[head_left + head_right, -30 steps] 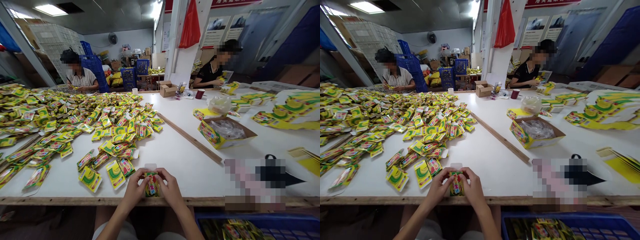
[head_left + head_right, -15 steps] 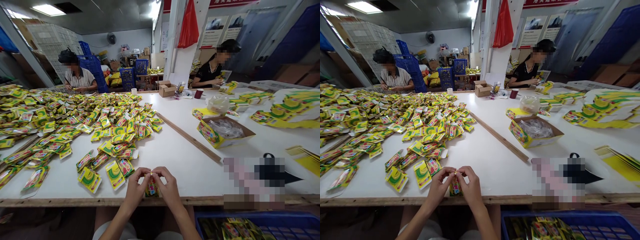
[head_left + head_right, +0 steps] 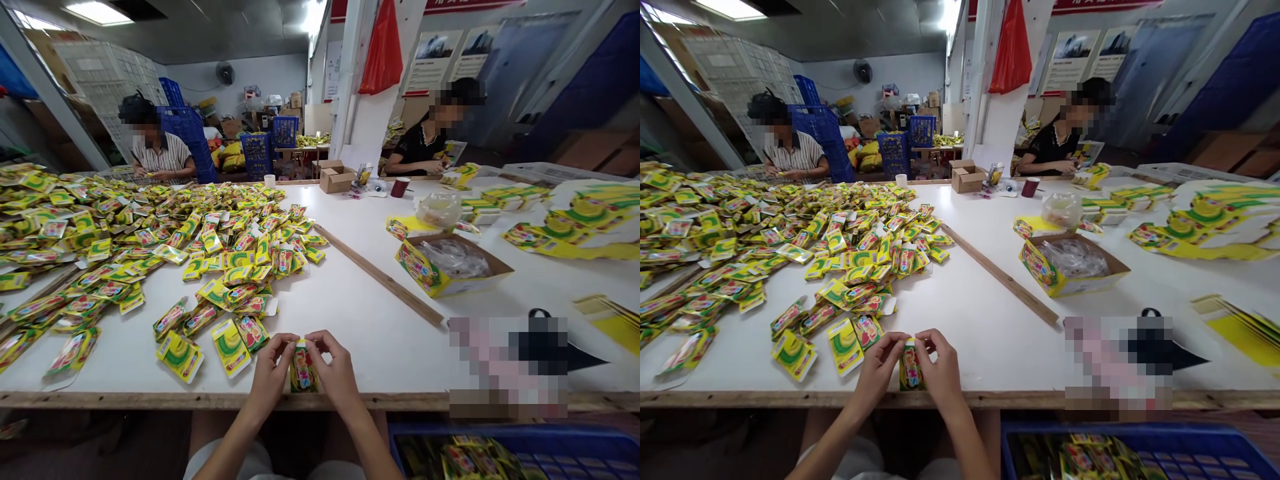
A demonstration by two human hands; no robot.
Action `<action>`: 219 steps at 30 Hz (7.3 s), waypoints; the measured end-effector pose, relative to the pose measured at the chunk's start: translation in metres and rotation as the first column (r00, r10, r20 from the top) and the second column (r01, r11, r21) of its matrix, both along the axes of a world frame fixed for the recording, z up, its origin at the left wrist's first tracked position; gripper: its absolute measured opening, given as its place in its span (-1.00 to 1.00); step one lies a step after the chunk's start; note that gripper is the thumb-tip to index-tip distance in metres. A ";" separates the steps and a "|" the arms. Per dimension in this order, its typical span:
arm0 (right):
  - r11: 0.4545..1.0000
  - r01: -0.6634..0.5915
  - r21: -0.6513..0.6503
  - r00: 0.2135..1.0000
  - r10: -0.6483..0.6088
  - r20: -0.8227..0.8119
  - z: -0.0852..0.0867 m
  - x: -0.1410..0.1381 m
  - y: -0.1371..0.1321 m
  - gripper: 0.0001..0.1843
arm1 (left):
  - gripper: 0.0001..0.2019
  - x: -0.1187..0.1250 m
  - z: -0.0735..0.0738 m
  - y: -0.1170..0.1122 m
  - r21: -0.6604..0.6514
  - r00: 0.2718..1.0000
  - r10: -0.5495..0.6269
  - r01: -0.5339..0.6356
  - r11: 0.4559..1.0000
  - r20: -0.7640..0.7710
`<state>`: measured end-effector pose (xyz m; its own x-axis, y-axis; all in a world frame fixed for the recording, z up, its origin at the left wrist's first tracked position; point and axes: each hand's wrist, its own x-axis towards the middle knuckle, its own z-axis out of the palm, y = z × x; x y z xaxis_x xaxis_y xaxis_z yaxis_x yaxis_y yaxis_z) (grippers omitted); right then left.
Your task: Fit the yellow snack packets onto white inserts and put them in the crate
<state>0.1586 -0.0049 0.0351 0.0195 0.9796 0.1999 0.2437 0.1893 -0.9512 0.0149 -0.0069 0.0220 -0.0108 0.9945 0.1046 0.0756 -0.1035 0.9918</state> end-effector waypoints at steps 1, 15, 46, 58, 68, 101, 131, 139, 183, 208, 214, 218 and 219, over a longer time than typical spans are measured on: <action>1.000 -0.013 -0.020 1.000 0.013 -0.025 0.000 0.001 0.001 -0.78 | -0.74 0.000 0.000 -0.001 -0.003 1.000 -0.002 0.002 1.000 0.000; 0.988 -0.128 -0.086 0.992 0.126 -0.021 0.005 0.012 0.003 -0.79 | -0.84 -0.002 -0.002 -0.006 0.102 0.995 0.007 0.004 0.995 -0.104; 0.994 -0.043 -0.096 0.950 0.071 0.305 0.024 0.056 -0.057 -0.73 | -0.64 -0.162 0.018 0.019 -0.014 0.328 -0.153 0.392 0.920 -0.932; 0.986 -0.088 -0.142 0.990 0.103 0.101 0.008 0.003 -0.061 -0.76 | -0.75 -0.110 0.024 0.021 0.051 0.805 -0.128 0.193 0.980 -0.580; 0.994 -0.088 0.067 0.990 0.094 -0.102 -0.020 -0.025 -0.022 -0.81 | -0.70 -0.033 0.005 -0.018 -0.030 0.971 -0.103 0.112 0.993 0.215; 0.988 -0.139 0.061 0.990 0.141 -0.025 -0.003 -0.043 0.004 -0.89 | -0.83 -0.050 0.009 0.000 0.049 0.997 -0.018 0.022 0.999 -0.068; 0.999 -0.031 0.032 0.999 0.030 0.031 0.015 0.010 -0.021 -0.76 | -0.73 -0.068 0.001 0.000 0.210 0.929 -0.045 0.130 0.969 -0.368; 0.970 0.206 -0.127 0.874 -0.124 0.470 0.031 0.159 -0.077 -0.70 | -0.43 -0.086 -0.008 0.049 0.209 0.701 -0.101 0.342 0.916 -0.706; 0.993 -0.014 0.114 1.000 0.016 -0.018 -0.009 -0.013 0.002 -0.86 | -0.81 -0.021 -0.010 -0.002 0.094 0.994 -0.089 0.083 0.992 0.059; 0.993 -0.119 -0.020 0.989 0.117 -0.089 -0.008 -0.009 -0.001 -0.82 | -0.84 -0.023 -0.006 -0.006 0.038 0.999 -0.038 0.038 0.999 -0.018; 0.997 -0.076 -0.005 0.992 0.075 -0.097 -0.011 -0.007 -0.010 -0.81 | -0.85 -0.027 0.000 -0.006 0.178 0.978 -0.085 0.120 0.977 -0.193; 0.978 0.200 0.063 0.977 -0.203 0.056 0.011 0.052 -0.032 -0.74 | -0.67 -0.053 0.002 0.018 0.313 0.834 0.062 0.135 0.940 -0.548; 0.966 0.249 0.071 0.960 -0.255 0.111 0.017 0.074 -0.040 -0.72 | -0.60 -0.061 0.002 0.028 0.338 0.758 0.136 0.117 0.934 -0.638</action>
